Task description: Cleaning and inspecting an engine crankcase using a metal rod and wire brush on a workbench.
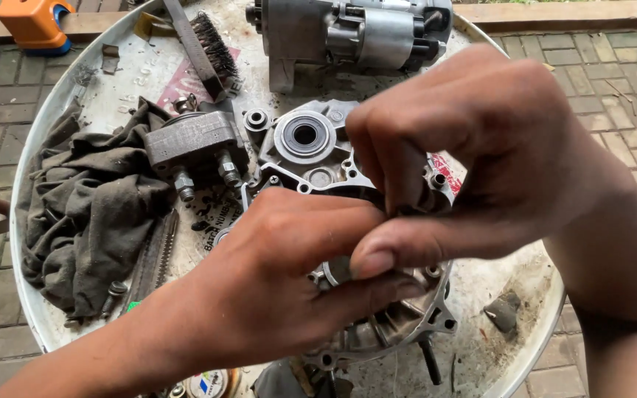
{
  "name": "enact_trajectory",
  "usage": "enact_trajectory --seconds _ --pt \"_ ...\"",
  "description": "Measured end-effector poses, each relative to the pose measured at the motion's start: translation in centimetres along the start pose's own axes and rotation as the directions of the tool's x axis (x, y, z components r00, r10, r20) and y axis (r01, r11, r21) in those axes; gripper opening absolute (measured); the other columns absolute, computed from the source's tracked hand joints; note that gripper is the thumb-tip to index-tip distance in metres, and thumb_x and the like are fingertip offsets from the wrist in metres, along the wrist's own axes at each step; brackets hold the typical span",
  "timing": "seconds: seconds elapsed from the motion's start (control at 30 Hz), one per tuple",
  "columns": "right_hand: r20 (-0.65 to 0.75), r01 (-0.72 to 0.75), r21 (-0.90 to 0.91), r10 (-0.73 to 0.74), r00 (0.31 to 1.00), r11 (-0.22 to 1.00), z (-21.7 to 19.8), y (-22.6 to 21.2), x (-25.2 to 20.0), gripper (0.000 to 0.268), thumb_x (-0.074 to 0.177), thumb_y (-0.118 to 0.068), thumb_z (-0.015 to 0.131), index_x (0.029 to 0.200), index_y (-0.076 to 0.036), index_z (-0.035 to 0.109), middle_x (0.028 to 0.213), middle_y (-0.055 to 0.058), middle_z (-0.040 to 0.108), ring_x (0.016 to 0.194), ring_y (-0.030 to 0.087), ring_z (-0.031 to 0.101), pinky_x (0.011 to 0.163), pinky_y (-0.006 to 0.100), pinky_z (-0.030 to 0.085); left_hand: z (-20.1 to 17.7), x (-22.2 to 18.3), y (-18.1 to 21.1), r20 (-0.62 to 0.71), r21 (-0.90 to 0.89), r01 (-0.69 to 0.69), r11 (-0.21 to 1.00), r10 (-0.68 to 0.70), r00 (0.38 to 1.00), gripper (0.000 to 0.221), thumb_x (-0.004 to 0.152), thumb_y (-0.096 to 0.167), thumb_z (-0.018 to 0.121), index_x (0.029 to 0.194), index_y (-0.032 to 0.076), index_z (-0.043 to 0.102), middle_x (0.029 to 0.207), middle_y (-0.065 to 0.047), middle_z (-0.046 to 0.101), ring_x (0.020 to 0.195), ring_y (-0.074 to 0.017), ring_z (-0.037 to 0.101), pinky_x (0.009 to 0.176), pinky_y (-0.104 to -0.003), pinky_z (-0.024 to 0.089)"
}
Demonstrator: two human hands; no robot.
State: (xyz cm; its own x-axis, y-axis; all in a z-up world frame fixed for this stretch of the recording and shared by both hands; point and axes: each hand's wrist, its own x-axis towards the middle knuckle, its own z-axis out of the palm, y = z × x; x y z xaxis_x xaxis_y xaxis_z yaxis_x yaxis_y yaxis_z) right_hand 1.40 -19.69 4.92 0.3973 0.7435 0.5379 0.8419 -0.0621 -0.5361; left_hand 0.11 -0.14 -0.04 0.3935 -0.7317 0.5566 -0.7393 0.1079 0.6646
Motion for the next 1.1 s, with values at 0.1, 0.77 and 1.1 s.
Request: enact_trajectory --seconds 0.1,0.77,1.1 --pt "0.026 -0.009 -0.003 0.009 1.0 1.0 -0.4 0.1 0.1 0.037 0.08 -0.017 0.073 0.065 -0.003 0.042 0.057 0.008 0.044 0.048 0.02 0.043 0.047 0.03 0.033 -0.1 -0.1 0.0 -0.022 0.014 0.037 0.999 -0.037 0.999 0.022 0.095 0.016 0.071 0.084 0.006 0.055 0.067 -0.006 0.056 0.054 -0.0203 0.05 0.051 -0.035 0.038" --pt "0.089 -0.072 -0.075 0.078 0.993 0.995 -1.4 0.0 0.0 0.034 0.083 -0.017 0.066 0.06 -0.002 0.045 0.058 0.009 0.049 0.049 0.02 0.041 0.049 0.029 0.034 -0.5 0.3 1.0 0.07 -0.079 0.264 0.961 -0.258 0.963 0.011 0.094 0.012 0.069 0.088 0.01 0.061 0.065 0.003 0.052 0.054 -0.0112 0.045 0.051 -0.027 0.042" --pt "0.079 -0.051 -0.044 0.054 0.995 0.998 -1.5 0.0 -0.2 0.033 0.082 -0.016 0.066 0.06 -0.002 0.046 0.057 0.008 0.047 0.048 0.02 0.041 0.047 0.029 0.034 -0.4 0.0 0.7 0.054 -0.01 0.168 0.986 -0.167 0.984 0.014 0.095 0.011 0.061 0.109 0.007 0.06 0.081 -0.002 0.063 0.062 -0.0181 0.061 0.063 -0.03 0.055"
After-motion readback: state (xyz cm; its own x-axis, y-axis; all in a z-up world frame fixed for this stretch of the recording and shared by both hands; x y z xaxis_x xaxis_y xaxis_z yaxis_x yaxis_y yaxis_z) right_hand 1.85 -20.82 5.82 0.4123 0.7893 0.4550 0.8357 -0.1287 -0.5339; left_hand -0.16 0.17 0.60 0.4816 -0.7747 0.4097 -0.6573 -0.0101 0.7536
